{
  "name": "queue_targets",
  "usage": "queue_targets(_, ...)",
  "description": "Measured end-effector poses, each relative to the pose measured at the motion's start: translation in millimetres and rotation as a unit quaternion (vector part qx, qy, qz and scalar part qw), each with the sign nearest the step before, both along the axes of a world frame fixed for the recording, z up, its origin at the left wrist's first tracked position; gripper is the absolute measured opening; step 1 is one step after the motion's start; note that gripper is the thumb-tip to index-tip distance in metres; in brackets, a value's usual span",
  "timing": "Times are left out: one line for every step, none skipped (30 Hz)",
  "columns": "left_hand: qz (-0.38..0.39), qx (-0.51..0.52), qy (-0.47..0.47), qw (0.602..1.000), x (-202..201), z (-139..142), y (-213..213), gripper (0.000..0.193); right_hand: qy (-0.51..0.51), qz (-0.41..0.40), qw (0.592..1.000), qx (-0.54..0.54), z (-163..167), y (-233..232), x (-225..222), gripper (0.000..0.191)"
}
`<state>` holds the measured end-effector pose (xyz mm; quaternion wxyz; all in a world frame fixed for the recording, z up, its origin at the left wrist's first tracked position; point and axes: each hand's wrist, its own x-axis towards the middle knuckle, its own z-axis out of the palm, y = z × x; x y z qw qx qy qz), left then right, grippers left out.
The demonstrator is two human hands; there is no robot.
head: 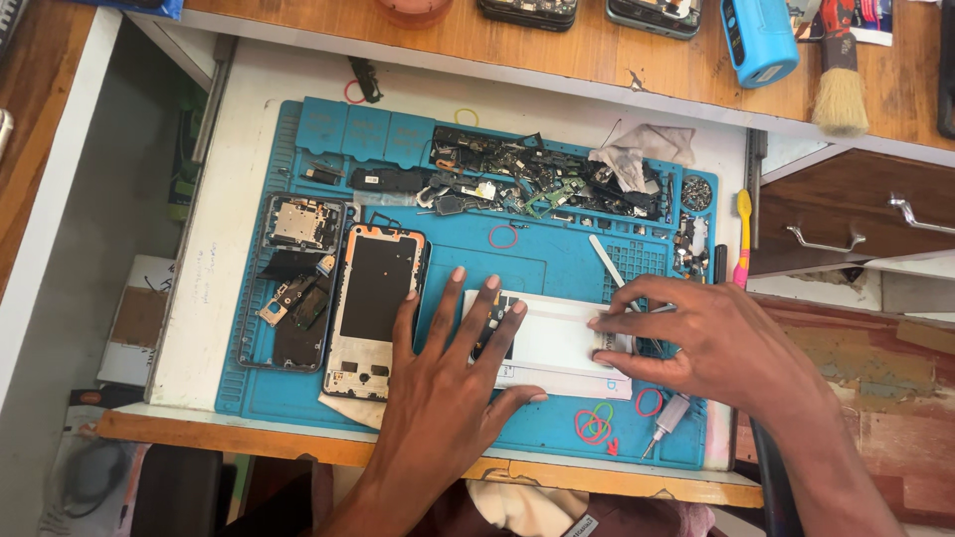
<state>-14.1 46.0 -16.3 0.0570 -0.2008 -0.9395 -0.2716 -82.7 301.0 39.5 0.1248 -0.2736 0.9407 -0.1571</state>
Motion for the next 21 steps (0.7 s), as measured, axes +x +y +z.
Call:
queue_targets(0.001,0.000,0.001,1.000,0,0,0,0.074,-0.002,-0.001,1.000,0.000,0,0,0,0.034)
queue_targets(0.002,0.000,0.003,1.000,0,0,0,0.074,-0.004,-0.002,1.000,0.000,1,0,0,0.034)
queue_targets(0.002,0.000,0.003,1.000,0,0,0,0.074,-0.006,-0.004,1.000,0.001,1,0,0,0.034)
queue_targets(0.003,0.000,0.003,1.000,0,1,0,0.074,-0.008,-0.006,1.000,0.002,1,-1,0,0.034)
queue_targets(0.003,0.000,0.004,1.000,0,1,0,0.074,-0.010,-0.008,1.000,0.004,1,-1,1,0.034)
queue_targets(0.003,-0.001,0.002,1.000,0,1,-1,0.074,-0.008,-0.004,1.000,0.000,2,-1,1,0.034)
queue_targets(0.003,-0.002,-0.001,1.000,0,2,-1,0.074,-0.007,0.001,1.000,-0.004,2,-1,1,0.034)
queue_targets(0.004,-0.003,-0.003,1.000,0,2,-1,0.074,-0.005,0.006,1.000,-0.008,3,-2,1,0.034)
queue_targets(0.003,-0.002,-0.004,1.000,0,3,-1,0.074,-0.011,0.001,1.000,-0.003,3,-2,1,0.035)
queue_targets(0.003,-0.001,-0.005,1.000,0,3,-1,0.074,-0.017,-0.003,1.000,0.002,3,-2,1,0.035)
queue_targets(0.002,-0.001,-0.005,1.000,-1,4,-1,0.074,-0.022,-0.008,1.000,0.006,4,-1,2,0.036)
queue_targets(0.003,0.000,-0.003,1.000,-1,4,-1,0.073,-0.030,-0.017,0.999,0.011,4,0,2,0.036)
queue_targets(0.004,0.000,-0.001,1.000,-1,5,-1,0.073,-0.039,-0.027,0.999,0.016,4,1,2,0.037)
queue_targets(0.005,0.001,-0.001,1.000,-1,5,-1,0.073,-0.048,-0.036,0.998,0.022,3,2,2,0.037)
queue_targets(0.006,0.001,-0.001,1.000,-1,5,-1,0.073,-0.028,-0.008,1.000,0.004,2,3,2,0.036)
queue_targets(0.006,0.001,-0.001,1.000,-1,6,-1,0.073,-0.008,0.019,1.000,-0.013,1,6,1,0.035)
queue_targets(0.007,0.001,-0.002,1.000,-1,6,-1,0.073,0.012,0.047,0.998,-0.031,0,7,1,0.034)
queue_targets(0.008,0.002,-0.002,1.000,-1,6,-1,0.073,0.010,0.046,0.998,-0.041,-2,9,0,0.032)
queue_targets(0.009,0.002,-0.001,1.000,-1,5,-1,0.073,0.008,0.045,0.998,-0.052,-3,10,0,0.031)
queue_targets(0.009,0.003,-0.001,1.000,-1,5,-1,0.073,0.006,0.043,0.997,-0.062,-5,11,0,0.030)
queue_targets(0.010,0.004,-0.002,1.000,-1,5,-1,0.073,0.018,0.057,0.997,-0.055,-6,12,0,0.033)
